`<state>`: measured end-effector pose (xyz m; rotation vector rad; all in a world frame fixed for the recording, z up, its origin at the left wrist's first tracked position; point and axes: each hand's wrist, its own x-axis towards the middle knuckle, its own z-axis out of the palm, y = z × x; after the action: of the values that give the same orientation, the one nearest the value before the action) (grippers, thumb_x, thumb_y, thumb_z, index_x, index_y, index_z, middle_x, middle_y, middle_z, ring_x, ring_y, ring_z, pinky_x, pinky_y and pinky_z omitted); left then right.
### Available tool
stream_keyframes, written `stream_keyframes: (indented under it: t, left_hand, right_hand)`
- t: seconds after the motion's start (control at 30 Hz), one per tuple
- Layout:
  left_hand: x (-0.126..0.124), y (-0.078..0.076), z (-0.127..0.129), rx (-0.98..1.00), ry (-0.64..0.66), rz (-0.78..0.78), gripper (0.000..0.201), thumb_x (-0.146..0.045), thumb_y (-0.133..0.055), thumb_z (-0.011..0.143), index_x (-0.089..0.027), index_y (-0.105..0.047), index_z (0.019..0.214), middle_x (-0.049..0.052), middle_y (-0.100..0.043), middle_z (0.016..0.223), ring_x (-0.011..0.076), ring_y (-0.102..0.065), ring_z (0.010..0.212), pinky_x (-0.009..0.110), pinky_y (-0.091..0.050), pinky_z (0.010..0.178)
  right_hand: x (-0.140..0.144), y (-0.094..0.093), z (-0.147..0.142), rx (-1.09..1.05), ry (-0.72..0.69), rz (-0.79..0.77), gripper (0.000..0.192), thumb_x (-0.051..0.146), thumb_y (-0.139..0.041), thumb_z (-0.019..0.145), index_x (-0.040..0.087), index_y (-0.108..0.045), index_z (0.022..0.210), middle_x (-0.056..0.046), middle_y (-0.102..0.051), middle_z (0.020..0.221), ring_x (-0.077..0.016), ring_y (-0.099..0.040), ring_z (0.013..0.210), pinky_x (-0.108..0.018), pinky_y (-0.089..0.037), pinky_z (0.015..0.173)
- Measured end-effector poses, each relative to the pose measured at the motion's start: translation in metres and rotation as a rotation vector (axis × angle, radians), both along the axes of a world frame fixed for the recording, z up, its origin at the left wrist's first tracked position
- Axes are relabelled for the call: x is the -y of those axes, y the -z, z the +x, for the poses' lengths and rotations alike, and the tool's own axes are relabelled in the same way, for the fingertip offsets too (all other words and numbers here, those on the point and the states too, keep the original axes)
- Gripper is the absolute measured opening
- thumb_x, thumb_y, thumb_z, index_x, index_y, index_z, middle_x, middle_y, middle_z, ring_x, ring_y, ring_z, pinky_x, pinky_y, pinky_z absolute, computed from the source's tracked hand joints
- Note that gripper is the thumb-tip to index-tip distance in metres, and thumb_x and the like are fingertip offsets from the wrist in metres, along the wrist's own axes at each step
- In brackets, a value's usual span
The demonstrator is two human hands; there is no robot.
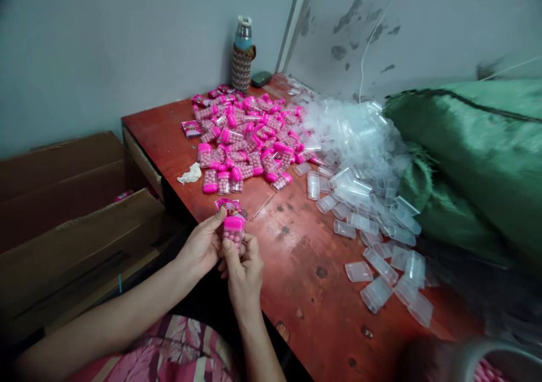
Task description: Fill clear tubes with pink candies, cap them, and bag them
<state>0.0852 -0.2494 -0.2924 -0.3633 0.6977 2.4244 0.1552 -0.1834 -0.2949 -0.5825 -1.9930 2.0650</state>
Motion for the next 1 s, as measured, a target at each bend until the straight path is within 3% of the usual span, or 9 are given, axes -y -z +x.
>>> stream_keyframes:
  t: [0.13,0.27,0.8,1.0]
  left_hand:
    - [0.0019,-0.0010,-0.0062,0.004,-0.069,0.039,0.013,-0.020,-0.065,0.071,-0.011,-0.058,0.077,0.004,-0.062,0.068,0.0127,-0.060,0.058,0.022,-0.050,0.051]
    - [0.0032,0.0021,-0.0096,0.077,-0.139,0.062,0.005,-0.014,-0.061,0.074,-0.011,-0.058,0.078,0.005,-0.064,0.073,0.0134,-0.062,0.066,0.026,-0.053,0.065]
    - [-0.0009,-0.0018,-0.0062,0.166,-0.027,0.062,0.015,-0.026,-0.055,0.079,-0.011,-0.057,0.077,0.003,-0.062,0.065,0.0133,-0.060,0.055,0.025,-0.051,0.053]
    - [-0.0044,-0.0043,0.0003,0.041,-0.058,0.016,0.017,-0.025,-0.065,0.071,-0.012,-0.055,0.071,0.002,-0.060,0.061,0.0108,-0.057,0.049,0.020,-0.047,0.045]
  right_hand:
    - [-0.0036,-0.0017,0.0010,-0.034,0.062,0.001,0.024,0.039,-0.053,0.079,0.017,-0.047,0.089,0.003,-0.055,0.060,-0.0061,-0.047,0.041,-0.014,-0.037,0.035]
    - [-0.0056,-0.0019,0.0017,-0.013,0.079,0.041,0.024,0.039,-0.054,0.079,0.018,-0.048,0.089,0.002,-0.056,0.061,-0.0070,-0.049,0.043,-0.015,-0.038,0.035]
    - [-0.0038,0.0038,0.0042,0.003,0.082,0.052,0.023,0.038,-0.054,0.079,0.018,-0.048,0.089,0.004,-0.054,0.059,-0.0062,-0.046,0.042,-0.015,-0.038,0.037]
    - [-0.0051,0.0047,0.0018,-0.008,0.085,0.022,0.024,0.039,-0.054,0.078,0.018,-0.047,0.088,0.004,-0.053,0.059,-0.0061,-0.046,0.041,-0.015,-0.037,0.036]
